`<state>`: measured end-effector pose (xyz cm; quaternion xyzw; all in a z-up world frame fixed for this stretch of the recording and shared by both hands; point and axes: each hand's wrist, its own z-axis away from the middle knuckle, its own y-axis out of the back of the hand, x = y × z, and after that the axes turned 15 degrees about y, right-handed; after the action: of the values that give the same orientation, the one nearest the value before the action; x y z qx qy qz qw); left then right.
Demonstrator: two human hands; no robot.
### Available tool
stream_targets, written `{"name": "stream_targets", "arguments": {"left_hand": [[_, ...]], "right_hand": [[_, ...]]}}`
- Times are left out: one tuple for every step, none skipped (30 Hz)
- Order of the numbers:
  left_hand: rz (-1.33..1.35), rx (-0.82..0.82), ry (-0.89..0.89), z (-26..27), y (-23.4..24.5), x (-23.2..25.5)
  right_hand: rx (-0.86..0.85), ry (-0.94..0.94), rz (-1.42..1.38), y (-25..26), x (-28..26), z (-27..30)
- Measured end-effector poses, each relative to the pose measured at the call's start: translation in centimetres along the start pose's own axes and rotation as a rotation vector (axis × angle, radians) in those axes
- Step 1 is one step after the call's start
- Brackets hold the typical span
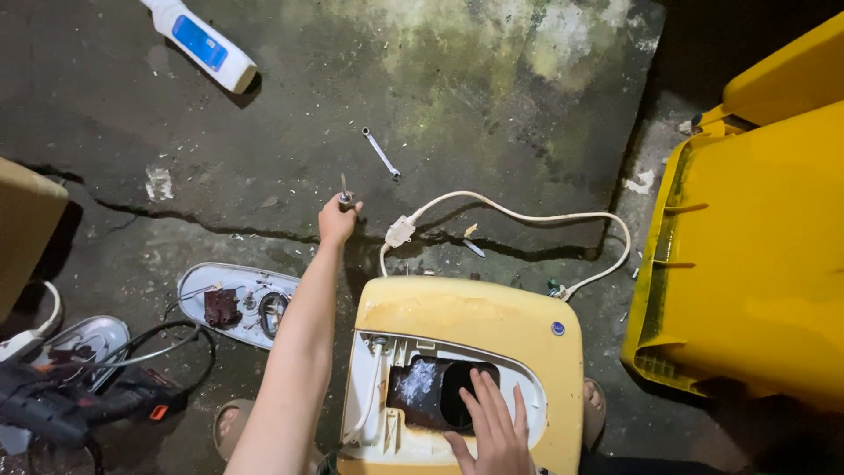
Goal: The person uses a heat gun to apply heat to the interior of a yellow appliance, then flips the device to inspect the back and handle the power cord. They also pick up a wrench from the floor and continue working on the appliance's internal components.
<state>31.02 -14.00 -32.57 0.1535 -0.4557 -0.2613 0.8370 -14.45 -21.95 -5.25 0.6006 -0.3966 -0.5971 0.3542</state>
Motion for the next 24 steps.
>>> {"name": "stream_targets", "arguments": {"left_hand": [[-0.046,0.003,-0.019,-0.3,-0.2,0.4],[-0.092,0.007,-0.036,-0.7,-0.2,0.7],[-0.093,0.005,-0.035,-1.2,-0.5,0.9],[-0.110,-0.041,-0.041,-1.6,-0.9,1.0],[-0.126,-0.087,-0.048,-1.9,-1.3,1.0],[-0.127,-0.088,-0.048,-1.1,-1.1,1.9],[-0.105,-0.121,0.001,-0.3,-0.9,2.8],[-0.083,-0.153,0.049,0.6,-0.7,3.8],[-0.085,-0.155,0.046,1.1,-0.5,4.1],[-0.059,-0.195,0.066,1.6,-0.2,4.5],[-0.033,-0.235,0.086,2.1,0.0,4.9],[-0.034,-0.234,0.085,2.4,0.0,5.0],[-0.041,-0.235,0.064,2.8,0.0,5.2],[-0.050,-0.235,0.042,3.0,0.2,5.4],[-0.053,-0.232,0.040,2.9,0.3,5.4],[-0.066,-0.219,0.042,3.0,0.2,5.3],[-0.079,-0.207,0.044,3.0,0.1,5.2],[-0.080,-0.206,0.044,2.7,0.0,4.4],[-0.130,-0.187,0.024,2.5,0.0,3.7],[-0.182,-0.169,0.006,2.3,-0.1,3.0],[-0.184,-0.169,0.008,3.8,0.8,3.2],[-0.156,-0.191,0.052,5.3,1.7,3.2],[-0.128,-0.213,0.096,6.8,2.6,3.1],[-0.129,-0.211,0.097,7.3,3.2,2.1]], "right_hand": [[0.006,0.020,0.008,-0.2,0.2,0.2],[0.010,0.040,0.014,-0.5,0.4,0.3],[0.009,0.039,0.013,-0.4,0.4,0.1],[0.005,0.034,0.010,-0.4,0.3,0.2],[0.002,0.029,0.006,-0.3,0.3,0.2],[0.002,0.027,0.006,-0.4,0.3,0.2],[0.006,0.027,0.004,-0.4,0.4,0.2],[0.012,0.027,0.002,-0.4,0.4,0.3],[0.014,0.025,0.002,-0.5,0.3,0.3],[0.014,0.029,0.001,-0.5,0.4,0.3],[0.013,0.032,-0.001,-0.6,0.4,0.4],[0.014,0.032,-0.002,-0.4,0.4,0.3],[0.002,0.034,-0.007,-0.1,0.3,0.3],[-0.007,0.036,-0.015,0.0,0.2,0.2],[-0.003,0.037,-0.017,0.1,0.1,0.0],[0.010,0.039,0.006,0.1,0.0,0.0],[0.022,0.040,0.030,0.2,-0.1,0.0],[0.023,0.041,0.029,0.4,-0.2,-0.2],[0.030,0.030,0.013,0.6,-0.4,-0.3],[0.035,0.019,-0.005,0.9,-0.5,-0.6],[0.034,0.018,-0.007,1.1,-0.6,-0.7],[0.037,0.013,-0.023,1.3,-0.7,-0.7],[0.040,0.008,-0.038,1.3,-0.8,-0.7],[0.039,0.008,-0.040,1.5,-0.9,-0.8]]}}
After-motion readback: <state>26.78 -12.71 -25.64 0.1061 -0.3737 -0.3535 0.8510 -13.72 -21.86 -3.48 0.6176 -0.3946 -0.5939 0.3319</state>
